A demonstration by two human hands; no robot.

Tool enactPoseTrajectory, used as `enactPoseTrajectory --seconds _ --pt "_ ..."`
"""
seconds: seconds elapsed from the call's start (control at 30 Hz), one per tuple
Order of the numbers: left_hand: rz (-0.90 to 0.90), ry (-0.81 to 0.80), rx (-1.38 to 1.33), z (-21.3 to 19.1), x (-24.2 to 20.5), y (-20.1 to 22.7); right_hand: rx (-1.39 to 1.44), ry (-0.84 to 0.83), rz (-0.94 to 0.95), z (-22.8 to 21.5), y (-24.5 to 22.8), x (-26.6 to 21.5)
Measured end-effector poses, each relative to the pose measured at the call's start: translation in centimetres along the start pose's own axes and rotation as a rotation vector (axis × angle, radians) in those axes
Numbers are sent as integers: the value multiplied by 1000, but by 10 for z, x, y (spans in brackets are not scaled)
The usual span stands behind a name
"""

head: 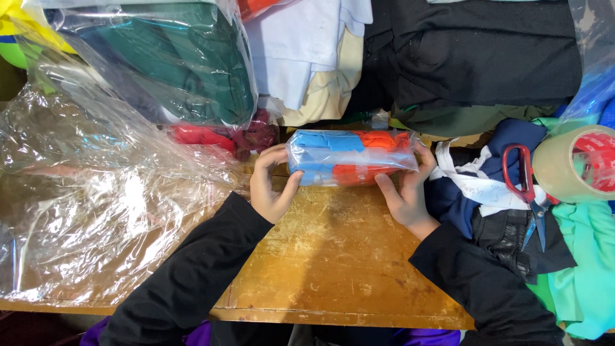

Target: Packing folded clothes into plastic bags and sealing them with tape

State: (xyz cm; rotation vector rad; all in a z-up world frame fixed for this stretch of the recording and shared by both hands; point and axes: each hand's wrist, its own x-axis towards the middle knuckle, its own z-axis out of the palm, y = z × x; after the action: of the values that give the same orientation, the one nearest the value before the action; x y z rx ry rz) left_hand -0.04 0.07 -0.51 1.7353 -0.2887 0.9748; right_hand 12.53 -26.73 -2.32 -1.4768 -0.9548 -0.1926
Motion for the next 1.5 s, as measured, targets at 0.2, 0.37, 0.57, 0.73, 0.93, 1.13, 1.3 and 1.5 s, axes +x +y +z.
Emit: enactPoseTrajectory --seconds 0.2,0.37,0.57,0.73,0.93,1.13,1.3,1.5 --pt "29 27 64 2 4 6 1 11 12 -4 11 -8" --pt "86 42 104 -3 4 1 -25 -7 -63 -5 28 -17" --pt "60 46 40 3 2 1 -331 31 -305 -11 -27 21" --pt "-37 17 46 6 -7 -2 -984 -8 -702 -2 -61 43" --pt "-32 -49 -22 9 6 6 -1172 81 -945 -2 -68 39" --pt "-108 -119 117 6 -5 -12 -983 44 -988 5 -76 43" --pt "-221 -172 10 7 -10 -17 -914 113 -917 11 -79 43" --pt "-184 -158 21 7 -2 -6 -934 87 -863 21 -78 36"
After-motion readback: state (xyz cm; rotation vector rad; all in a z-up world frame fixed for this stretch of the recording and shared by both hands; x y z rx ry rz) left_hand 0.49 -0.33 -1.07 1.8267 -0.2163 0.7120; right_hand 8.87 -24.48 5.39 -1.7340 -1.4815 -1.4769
